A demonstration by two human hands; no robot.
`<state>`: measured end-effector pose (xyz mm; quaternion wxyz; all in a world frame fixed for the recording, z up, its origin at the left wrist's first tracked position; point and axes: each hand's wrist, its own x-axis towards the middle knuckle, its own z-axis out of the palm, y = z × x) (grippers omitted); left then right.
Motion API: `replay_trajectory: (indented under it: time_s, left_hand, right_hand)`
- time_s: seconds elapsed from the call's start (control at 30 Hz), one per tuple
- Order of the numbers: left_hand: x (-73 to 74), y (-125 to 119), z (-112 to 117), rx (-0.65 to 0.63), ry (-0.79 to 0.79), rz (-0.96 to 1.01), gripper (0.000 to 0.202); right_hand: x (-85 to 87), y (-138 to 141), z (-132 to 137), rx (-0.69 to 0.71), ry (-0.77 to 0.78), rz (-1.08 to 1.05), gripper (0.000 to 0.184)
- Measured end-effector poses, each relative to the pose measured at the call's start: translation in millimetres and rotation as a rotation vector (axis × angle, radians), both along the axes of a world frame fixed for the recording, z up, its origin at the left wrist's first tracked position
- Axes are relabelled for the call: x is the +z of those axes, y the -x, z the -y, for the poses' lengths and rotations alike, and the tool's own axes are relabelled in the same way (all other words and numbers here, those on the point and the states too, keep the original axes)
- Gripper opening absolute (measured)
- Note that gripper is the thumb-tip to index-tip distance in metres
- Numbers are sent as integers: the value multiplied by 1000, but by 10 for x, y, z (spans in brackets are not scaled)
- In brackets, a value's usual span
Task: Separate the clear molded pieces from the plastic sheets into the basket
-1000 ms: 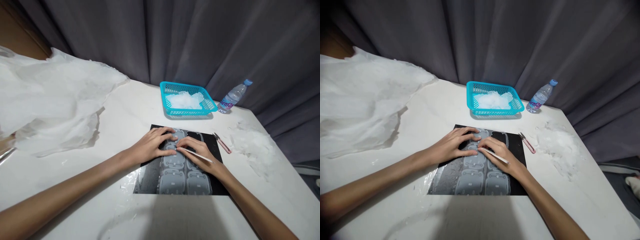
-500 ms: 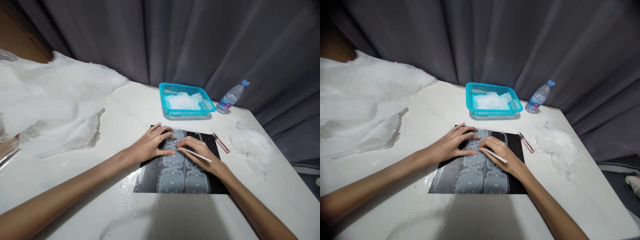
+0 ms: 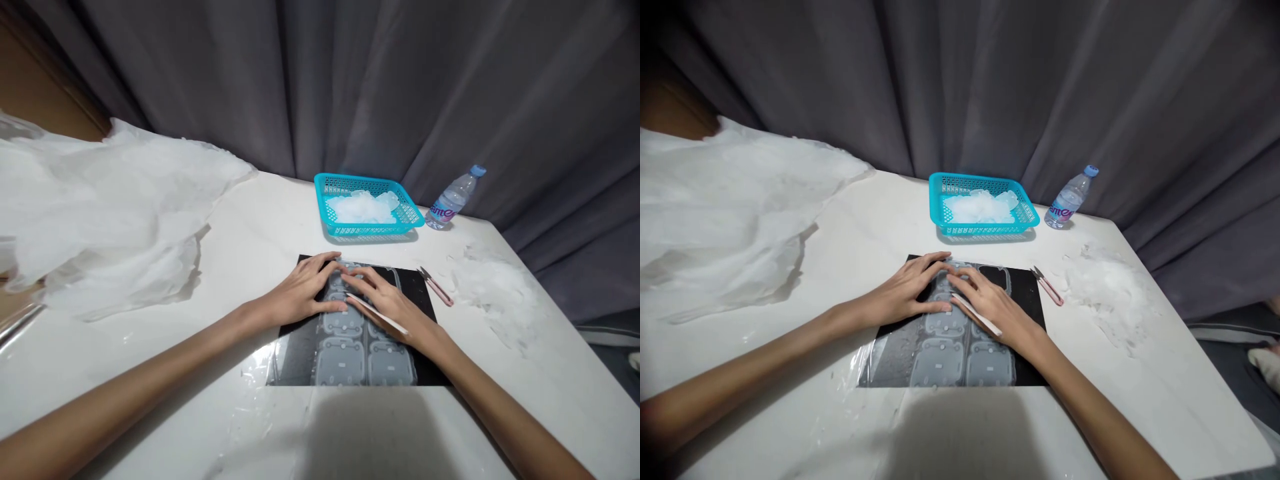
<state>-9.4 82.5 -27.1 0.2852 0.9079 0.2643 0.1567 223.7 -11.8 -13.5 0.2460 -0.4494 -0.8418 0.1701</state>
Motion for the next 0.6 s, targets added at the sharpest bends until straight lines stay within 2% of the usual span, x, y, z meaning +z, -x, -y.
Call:
replay_trajectory:
  time_s: [0.1, 0.17, 0.23, 0.27, 0.33, 0.43, 0.6]
  left_hand:
    - [-13, -21, -4, 11, 48, -33, 93]
    - [-13, -26, -6, 12, 65, -57, 104]
    - [-13, -18, -7, 11, 67, -67, 105]
    - [-15, -10, -6, 14, 65, -65, 104]
    - [-20, 9, 3, 27, 59, -54, 102]
    - [-31, 27, 33, 85, 36, 1, 99]
    - [26, -13, 53, 285, 41, 165, 68]
  right_hand:
    - [1, -60, -161, 46, -52, 1, 29]
    - [40, -149, -368, -53, -118, -95, 27]
    - [97, -238, -582, -261, -208, -215, 29]
    - [126, -267, -660, -323, -217, -247, 29]
    - [180, -276, -717, -334, -205, -257, 27]
    - [266, -186, -558, -259, -119, -265, 20]
    - [441, -35, -172, -145, 49, -363, 15]
